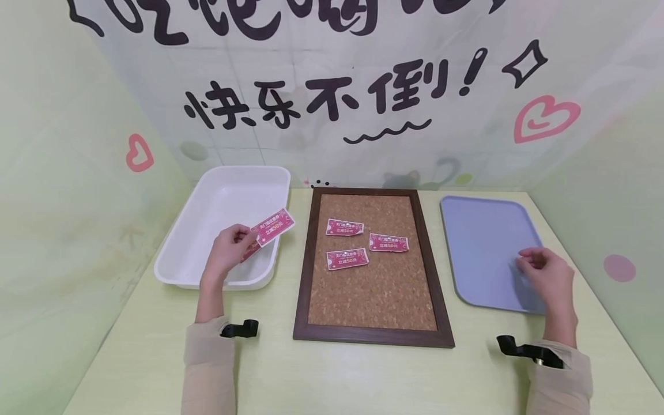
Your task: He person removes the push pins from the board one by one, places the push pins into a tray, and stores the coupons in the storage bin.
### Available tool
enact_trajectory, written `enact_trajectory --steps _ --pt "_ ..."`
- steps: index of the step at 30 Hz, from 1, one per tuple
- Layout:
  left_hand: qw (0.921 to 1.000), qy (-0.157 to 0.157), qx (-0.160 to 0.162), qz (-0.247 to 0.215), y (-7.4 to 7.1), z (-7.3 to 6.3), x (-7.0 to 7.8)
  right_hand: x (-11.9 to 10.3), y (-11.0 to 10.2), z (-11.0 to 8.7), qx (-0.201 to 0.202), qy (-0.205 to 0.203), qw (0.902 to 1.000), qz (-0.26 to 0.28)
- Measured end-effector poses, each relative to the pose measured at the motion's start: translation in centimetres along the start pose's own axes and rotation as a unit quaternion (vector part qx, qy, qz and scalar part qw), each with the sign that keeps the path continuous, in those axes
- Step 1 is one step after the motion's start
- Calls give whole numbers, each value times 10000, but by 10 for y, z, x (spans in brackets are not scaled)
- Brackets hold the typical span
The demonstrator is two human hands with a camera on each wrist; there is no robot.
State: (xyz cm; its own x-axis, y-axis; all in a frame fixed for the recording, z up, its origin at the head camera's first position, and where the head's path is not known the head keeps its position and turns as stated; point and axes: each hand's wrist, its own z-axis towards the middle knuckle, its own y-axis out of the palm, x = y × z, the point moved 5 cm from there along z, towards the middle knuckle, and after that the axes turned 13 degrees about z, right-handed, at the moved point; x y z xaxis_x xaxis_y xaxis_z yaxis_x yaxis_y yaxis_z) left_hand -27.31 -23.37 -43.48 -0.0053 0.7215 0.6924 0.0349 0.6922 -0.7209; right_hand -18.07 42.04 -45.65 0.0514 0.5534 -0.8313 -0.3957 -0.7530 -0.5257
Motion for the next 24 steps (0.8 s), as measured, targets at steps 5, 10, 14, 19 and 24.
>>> enact_trajectory --steps 5,10,14,19,24 --pt "9994 -323 21 85 -4 0 -17 5 0 0 -1 66 9997 -222" --pt "9986 -516 -23 64 -7 -1 -26 10 2 0 19 90 9995 -304" --pt "9978 -628 27 226 -12 -1 -30 12 4 0 -18 148 9990 -412" --pt "9955 -830 -11 466 -14 0 -35 14 5 -2 -80 233 9983 -536" --pt "9914 -1056 -299 718 -10 -1 -39 15 3 -3 -96 205 9983 -545"
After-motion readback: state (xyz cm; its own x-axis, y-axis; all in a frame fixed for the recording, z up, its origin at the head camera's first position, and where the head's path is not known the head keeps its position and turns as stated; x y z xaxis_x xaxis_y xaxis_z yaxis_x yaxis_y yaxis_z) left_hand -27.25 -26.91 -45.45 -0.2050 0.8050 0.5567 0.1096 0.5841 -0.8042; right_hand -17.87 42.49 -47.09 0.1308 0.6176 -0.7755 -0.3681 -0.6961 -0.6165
